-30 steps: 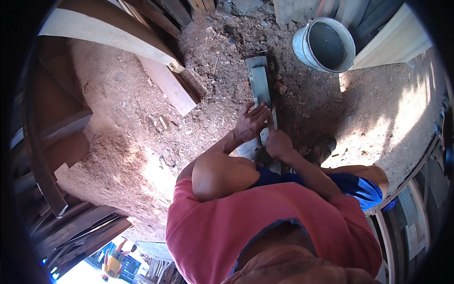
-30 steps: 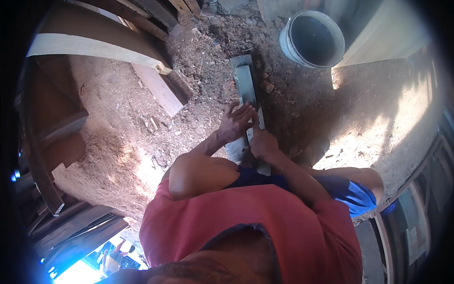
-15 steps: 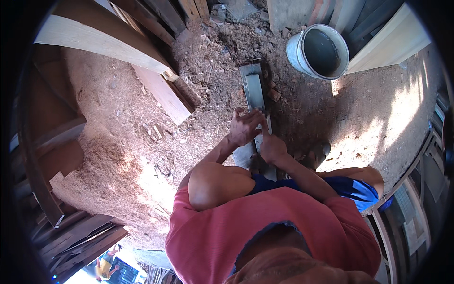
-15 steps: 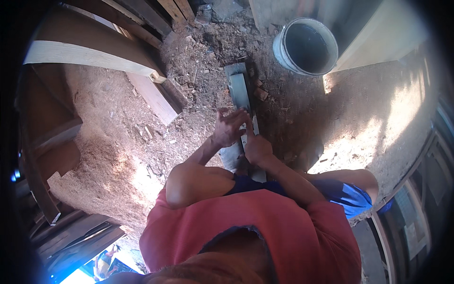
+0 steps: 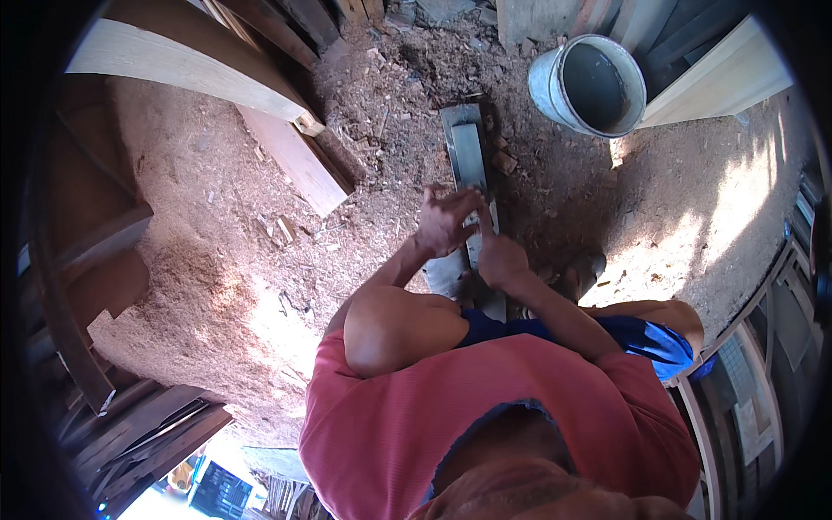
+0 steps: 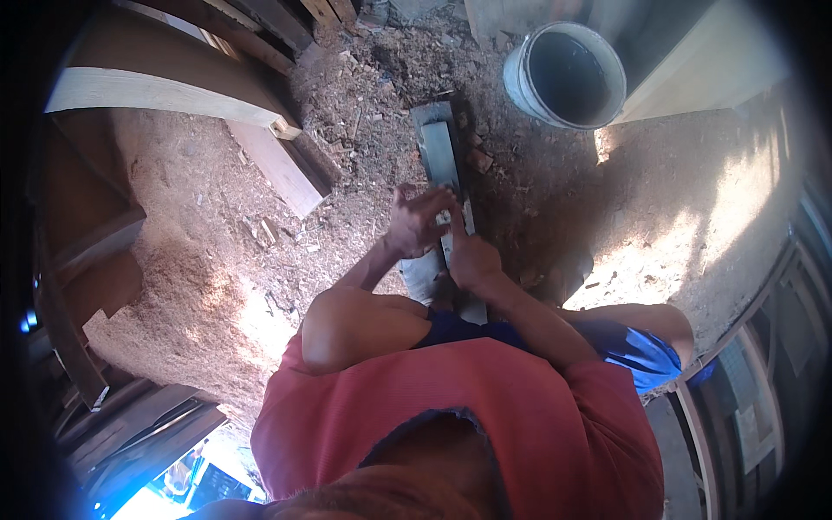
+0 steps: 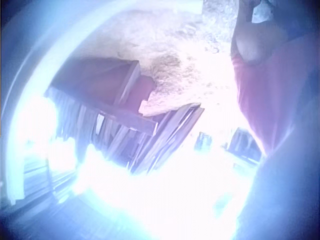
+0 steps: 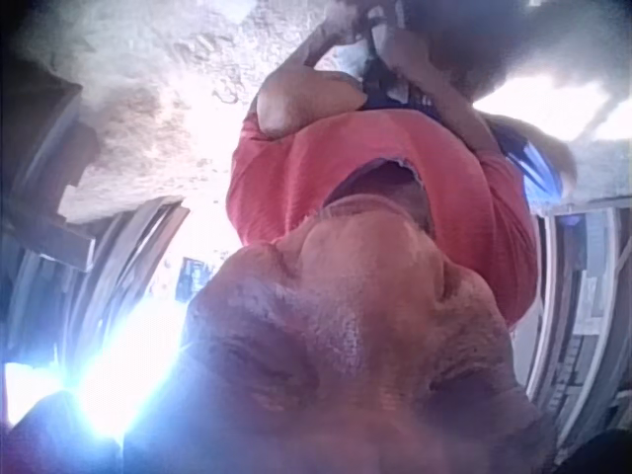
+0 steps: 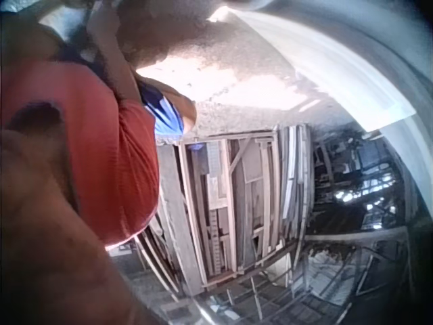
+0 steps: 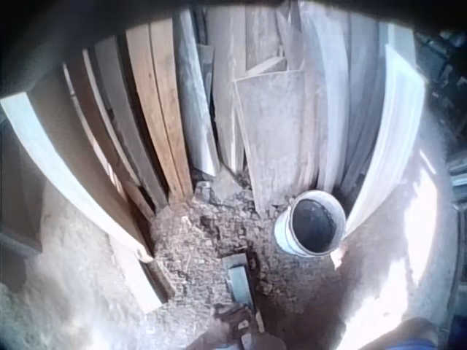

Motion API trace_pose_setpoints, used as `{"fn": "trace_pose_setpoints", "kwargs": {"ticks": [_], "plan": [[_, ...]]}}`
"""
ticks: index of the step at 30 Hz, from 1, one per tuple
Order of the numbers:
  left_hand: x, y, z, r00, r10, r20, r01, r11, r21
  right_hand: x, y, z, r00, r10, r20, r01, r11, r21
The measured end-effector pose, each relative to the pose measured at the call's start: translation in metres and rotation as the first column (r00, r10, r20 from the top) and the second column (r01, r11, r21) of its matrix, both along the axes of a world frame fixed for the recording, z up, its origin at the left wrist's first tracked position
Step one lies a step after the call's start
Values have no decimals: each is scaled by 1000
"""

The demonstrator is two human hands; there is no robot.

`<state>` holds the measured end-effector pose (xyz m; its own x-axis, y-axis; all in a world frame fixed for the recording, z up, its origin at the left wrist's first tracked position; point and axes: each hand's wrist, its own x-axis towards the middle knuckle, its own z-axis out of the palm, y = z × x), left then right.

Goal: The person sharpens a metal tool using a sharpening stone. They repeatedly rub the tool against the stone while seated on the ground in a cluttered workshop.

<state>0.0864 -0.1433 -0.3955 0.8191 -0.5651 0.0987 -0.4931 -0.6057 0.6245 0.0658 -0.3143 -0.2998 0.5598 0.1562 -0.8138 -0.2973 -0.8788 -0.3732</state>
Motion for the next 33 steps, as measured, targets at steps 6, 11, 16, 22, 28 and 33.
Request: {"fn": "trace_pose_setpoints", "kwargs": {"ticks": [6,11,16,22,28,33], "plan": [[135,5,6,995,51,-80,-39,988,150,93,-2,-49,923,61,381,-70,998,11],[31,12,-4,996,44,-75,-42,999,24,6,-1,-13,989,56,140,-58,998,12],[23,5,-9,1000,8,26,-9,1000,13,-17,8,-5,998,2,68,-2,1000,-3],[126,10,10,995,21,-97,-12,996,85,97,-4,-26,985,70,159,-72,997,4],[-20,3,1,994,-27,-108,30,999,22,-12,-3,-6,1000,27,2,-27,1000,6],[94,3,1,998,7,56,-10,998,55,45,-5,-35,940,-24,341,-2,997,75]]}}
